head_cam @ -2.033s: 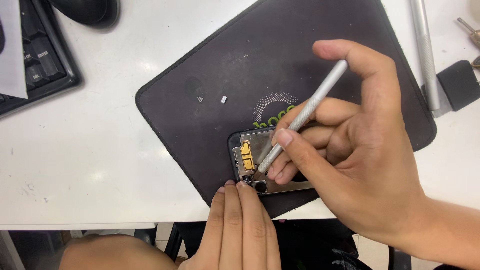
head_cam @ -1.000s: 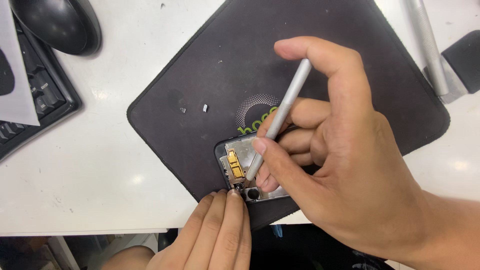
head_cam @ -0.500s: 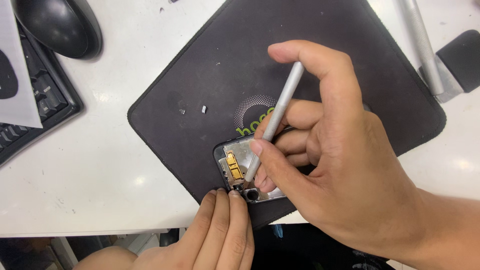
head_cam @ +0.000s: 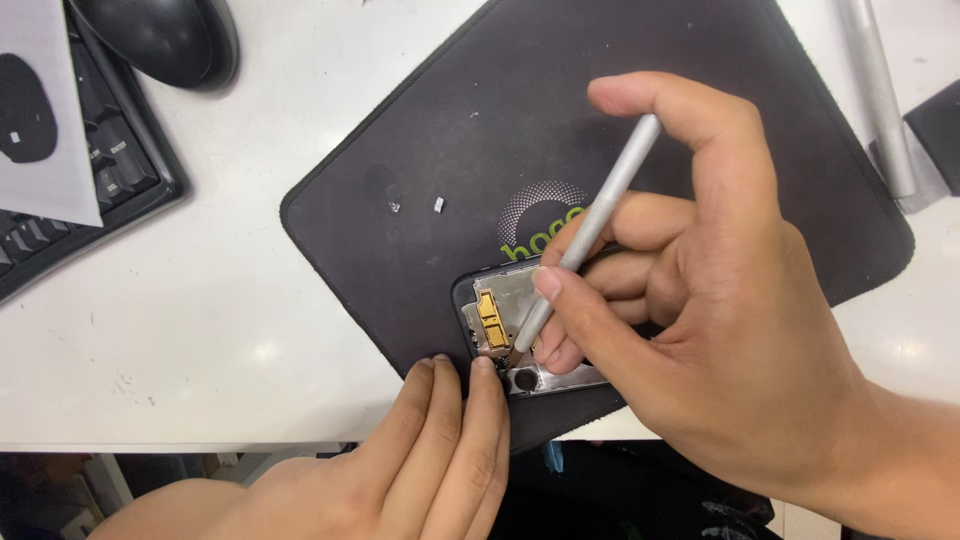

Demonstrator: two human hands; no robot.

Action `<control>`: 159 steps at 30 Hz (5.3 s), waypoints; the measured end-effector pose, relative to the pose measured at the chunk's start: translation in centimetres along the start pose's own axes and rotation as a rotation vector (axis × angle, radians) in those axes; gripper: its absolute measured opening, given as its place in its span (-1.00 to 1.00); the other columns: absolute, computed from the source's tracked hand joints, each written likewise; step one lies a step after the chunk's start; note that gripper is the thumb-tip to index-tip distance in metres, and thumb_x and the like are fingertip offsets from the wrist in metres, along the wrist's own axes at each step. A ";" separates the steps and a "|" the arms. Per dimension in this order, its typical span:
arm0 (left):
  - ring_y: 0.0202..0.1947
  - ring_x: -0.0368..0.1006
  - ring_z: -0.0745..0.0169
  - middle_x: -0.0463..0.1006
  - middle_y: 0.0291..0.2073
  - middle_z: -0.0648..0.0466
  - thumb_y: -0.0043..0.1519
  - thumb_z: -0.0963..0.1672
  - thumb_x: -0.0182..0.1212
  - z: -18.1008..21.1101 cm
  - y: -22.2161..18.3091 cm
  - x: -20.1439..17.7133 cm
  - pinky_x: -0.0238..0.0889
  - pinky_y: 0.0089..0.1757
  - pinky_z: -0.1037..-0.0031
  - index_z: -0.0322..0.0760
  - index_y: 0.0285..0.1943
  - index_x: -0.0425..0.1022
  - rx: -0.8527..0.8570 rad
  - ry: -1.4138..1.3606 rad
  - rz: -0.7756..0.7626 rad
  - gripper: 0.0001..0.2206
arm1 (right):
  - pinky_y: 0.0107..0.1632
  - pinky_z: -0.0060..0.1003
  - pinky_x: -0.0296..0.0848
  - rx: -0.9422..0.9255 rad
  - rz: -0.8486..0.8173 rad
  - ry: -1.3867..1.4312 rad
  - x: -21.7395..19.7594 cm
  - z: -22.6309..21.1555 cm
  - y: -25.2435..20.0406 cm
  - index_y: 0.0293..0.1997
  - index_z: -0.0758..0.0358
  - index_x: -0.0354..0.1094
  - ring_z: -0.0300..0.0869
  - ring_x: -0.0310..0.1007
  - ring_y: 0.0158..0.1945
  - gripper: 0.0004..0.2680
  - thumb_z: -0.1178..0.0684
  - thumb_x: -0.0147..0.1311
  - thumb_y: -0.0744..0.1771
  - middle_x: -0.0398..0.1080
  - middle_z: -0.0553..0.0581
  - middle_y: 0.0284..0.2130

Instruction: The person uses a precision screwdriver to adjust and secure small components on a disassembled smartphone frame. They then place a black glass back cover onto the frame to check alignment.

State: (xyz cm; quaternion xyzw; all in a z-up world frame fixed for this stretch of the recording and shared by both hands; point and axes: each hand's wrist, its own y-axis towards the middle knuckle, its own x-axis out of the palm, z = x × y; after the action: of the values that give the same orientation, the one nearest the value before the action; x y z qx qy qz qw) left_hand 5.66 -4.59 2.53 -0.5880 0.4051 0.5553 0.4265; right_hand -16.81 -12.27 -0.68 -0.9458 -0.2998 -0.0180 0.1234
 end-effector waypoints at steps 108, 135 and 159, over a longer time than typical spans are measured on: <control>-0.13 0.48 0.17 0.58 -0.24 0.06 0.14 -0.07 0.49 6.6 0.3 2.7 0.23 0.13 0.13 -0.28 -0.15 0.62 -1.157 -0.628 0.608 -0.76 | -0.23 -0.29 0.67 0.033 0.044 -0.265 1.6 -0.4 0.1 0.40 0.29 -0.37 -0.11 0.66 -0.33 -0.49 0.38 -0.06 0.36 0.48 0.36 -0.25; 0.32 0.25 -0.22 0.29 0.35 -0.26 0.08 0.04 0.45 3.7 -1.4 2.2 0.10 0.21 0.02 -0.53 0.39 0.20 -0.928 -0.670 0.504 -0.20 | -0.24 -0.11 0.64 0.098 -0.113 0.183 -7.2 2.6 -3.1 -0.15 0.48 0.31 0.02 0.51 -0.35 -0.75 0.13 -0.20 0.58 0.37 0.37 -0.41; 0.19 0.47 -0.10 0.47 0.21 -0.24 0.24 -0.09 0.44 3.7 -1.3 1.8 0.22 0.17 0.09 -0.53 0.39 0.15 -0.703 -0.453 0.620 -0.34 | -0.44 -0.30 0.34 -0.296 0.189 -1.523 -6.8 1.8 -4.5 0.30 0.54 0.29 -0.13 0.34 -0.49 -0.60 0.36 0.29 0.31 0.35 0.23 -0.43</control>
State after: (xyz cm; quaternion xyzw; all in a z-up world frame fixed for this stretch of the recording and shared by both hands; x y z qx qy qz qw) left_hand 5.89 -0.66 0.71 -0.4133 0.2467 0.8713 0.0956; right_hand -24.99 -12.09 -2.13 -0.7257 -0.2143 0.6070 -0.2429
